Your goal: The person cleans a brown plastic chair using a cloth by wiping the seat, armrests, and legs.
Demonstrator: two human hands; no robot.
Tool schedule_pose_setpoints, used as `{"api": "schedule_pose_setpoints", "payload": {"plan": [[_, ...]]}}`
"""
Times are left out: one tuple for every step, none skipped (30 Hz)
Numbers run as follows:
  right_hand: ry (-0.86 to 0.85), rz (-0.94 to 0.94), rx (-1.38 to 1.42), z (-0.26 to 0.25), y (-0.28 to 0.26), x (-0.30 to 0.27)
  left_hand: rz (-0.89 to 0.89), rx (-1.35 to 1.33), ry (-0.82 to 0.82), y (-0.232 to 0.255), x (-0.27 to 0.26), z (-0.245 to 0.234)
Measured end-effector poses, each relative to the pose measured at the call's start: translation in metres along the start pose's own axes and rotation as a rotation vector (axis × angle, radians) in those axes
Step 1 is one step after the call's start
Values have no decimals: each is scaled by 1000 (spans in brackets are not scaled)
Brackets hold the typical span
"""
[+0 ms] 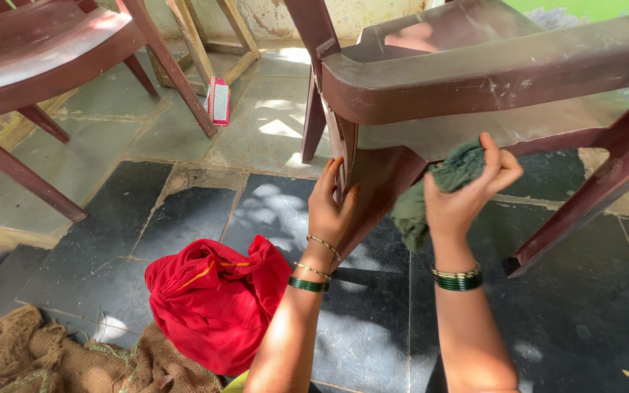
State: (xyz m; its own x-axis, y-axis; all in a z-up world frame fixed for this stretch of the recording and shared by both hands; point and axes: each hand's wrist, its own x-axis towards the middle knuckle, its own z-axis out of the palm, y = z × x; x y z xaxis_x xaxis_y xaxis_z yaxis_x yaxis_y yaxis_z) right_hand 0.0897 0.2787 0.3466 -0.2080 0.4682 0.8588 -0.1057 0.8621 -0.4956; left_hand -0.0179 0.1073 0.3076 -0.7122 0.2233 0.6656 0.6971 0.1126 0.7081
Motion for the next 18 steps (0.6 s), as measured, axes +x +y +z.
{"api": "schedule_pose_setpoints", "payload": {"plan": [[38,-42,38,8,-3,0,9,-23,31,5,-2,1],[75,-80,78,16,-6,-1,8,-21,31,9,-5,2],[74,-79,80,25,-8,0,88,35,126,12,-8,6],[134,-141,117,34,-10,2,169,91,219,15,-13,9],[194,-203,154,41,-12,2,168,93,219,15,-16,11],[195,-202,154,47,-14,2,295,110,243,14,-20,12],[166,-200,191,52,-17,1,421,126,266,14,-25,14],[140,-200,229,57,-20,1,424,126,267,18,-31,19],[142,-201,230,59,-22,1,338,99,144,23,-38,25],[50,-183,95,60,-25,0,249,73,20,28,-43,29],[-44,-168,-36,60,-26,0,248,73,20,31,-43,31],[-44,-167,-37,59,-26,1,207,43,-12,33,-42,33],[-102,-199,-85,56,-25,1,166,13,-44,34,-41,34],[-160,-230,-132,55,-25,2,167,13,-45,33,-38,33],[-159,-230,-132,54,-23,3,247,38,-64,31,-36,33],[-218,-251,-148,51,-22,5,327,63,-84,29,-34,33],[-277,-272,-165,47,-21,7,329,65,-85,27,-33,36],[-276,-272,-164,41,-19,9,257,29,-89,26,-32,43]]}}
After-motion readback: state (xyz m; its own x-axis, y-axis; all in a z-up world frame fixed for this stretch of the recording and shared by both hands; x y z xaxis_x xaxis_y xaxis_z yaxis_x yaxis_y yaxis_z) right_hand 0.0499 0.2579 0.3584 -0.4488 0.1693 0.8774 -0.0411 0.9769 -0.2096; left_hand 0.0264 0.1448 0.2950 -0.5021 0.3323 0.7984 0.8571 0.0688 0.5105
